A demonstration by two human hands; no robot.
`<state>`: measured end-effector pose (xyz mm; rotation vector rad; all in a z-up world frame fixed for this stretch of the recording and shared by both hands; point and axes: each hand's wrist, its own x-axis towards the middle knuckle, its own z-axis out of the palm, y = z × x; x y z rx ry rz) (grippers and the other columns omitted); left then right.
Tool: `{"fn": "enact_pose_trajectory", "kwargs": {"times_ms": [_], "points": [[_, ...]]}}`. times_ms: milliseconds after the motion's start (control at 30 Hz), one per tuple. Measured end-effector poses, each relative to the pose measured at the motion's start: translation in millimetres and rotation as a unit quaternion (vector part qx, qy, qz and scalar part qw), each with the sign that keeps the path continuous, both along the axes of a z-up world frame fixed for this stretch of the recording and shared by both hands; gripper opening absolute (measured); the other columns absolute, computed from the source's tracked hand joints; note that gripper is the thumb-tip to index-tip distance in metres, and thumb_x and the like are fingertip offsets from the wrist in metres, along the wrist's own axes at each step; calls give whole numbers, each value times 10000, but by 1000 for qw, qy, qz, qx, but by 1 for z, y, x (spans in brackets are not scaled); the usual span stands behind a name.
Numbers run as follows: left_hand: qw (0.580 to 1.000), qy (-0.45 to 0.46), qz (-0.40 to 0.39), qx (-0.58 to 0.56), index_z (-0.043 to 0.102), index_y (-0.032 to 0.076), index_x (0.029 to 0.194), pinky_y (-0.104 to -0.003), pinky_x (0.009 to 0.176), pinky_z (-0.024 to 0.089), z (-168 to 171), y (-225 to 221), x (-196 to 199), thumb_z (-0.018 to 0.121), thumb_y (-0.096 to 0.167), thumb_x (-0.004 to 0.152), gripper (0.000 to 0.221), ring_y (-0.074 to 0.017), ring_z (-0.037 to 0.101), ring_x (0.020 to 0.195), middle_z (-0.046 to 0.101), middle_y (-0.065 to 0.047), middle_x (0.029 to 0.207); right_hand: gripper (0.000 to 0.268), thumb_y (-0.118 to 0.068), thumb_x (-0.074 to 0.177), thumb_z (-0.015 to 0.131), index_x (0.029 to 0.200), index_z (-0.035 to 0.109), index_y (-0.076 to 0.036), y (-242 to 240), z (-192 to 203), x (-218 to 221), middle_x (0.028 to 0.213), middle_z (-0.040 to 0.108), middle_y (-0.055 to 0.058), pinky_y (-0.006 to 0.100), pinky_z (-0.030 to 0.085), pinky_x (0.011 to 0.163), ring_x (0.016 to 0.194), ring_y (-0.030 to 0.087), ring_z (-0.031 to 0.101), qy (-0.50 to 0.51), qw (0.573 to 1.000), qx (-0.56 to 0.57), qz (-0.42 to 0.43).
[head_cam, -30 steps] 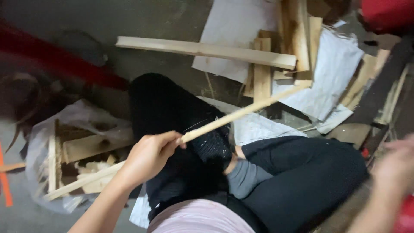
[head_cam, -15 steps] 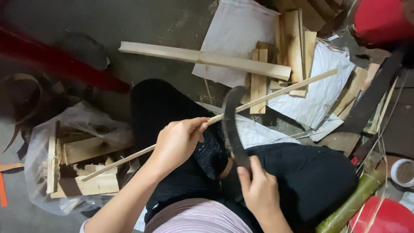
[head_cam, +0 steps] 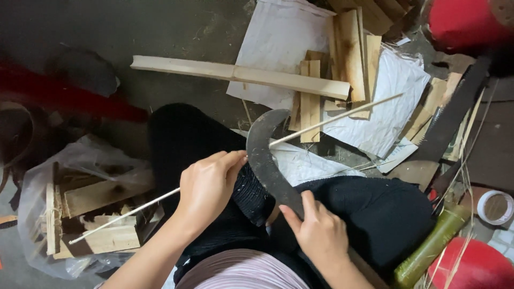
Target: Shaving and trimming a thin strip of wood using a sickle-like hand tool while sitting on the floor.
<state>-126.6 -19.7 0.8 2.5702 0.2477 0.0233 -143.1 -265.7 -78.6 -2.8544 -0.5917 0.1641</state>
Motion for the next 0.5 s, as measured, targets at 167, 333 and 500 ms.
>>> {"fn": "enact_pose_trajectory", "kwargs": {"times_ms": [167, 333, 500], "points": [[992, 121, -9, 43, 785, 213, 1115, -302, 576, 607, 9, 6, -11, 671, 192, 967, 189, -197, 756, 665, 776, 35, 730, 285, -388, 981, 641, 1024, 717, -117, -121, -30, 82, 655, 635, 91, 447, 541, 500, 554, 315, 684, -170, 975, -145, 15], [999, 22, 26, 31, 816, 156, 1051, -337, 450, 467, 9, 17, -19, 690, 192, 916, 188, -194, 589, 446, 705, -9, 674, 509, -317, 1446, 550, 1142, 735, 47, -250, -50, 99, 891, 729, 261, 502, 549, 713, 701, 472, 659, -173, 941, -137, -256], [999, -29, 8, 34, 808, 141, 1081, -314, 425, 438, 6, -1, -8, 689, 162, 926, 197, -163, 557, 437, 676, 4, 663, 199, -130, 1174, 610, 1127, 669, 54, -126, 2, 45, 774, 652, 213, 500, 491, 610, 597, 404, 596, -100, 968, 52, -224]]}}
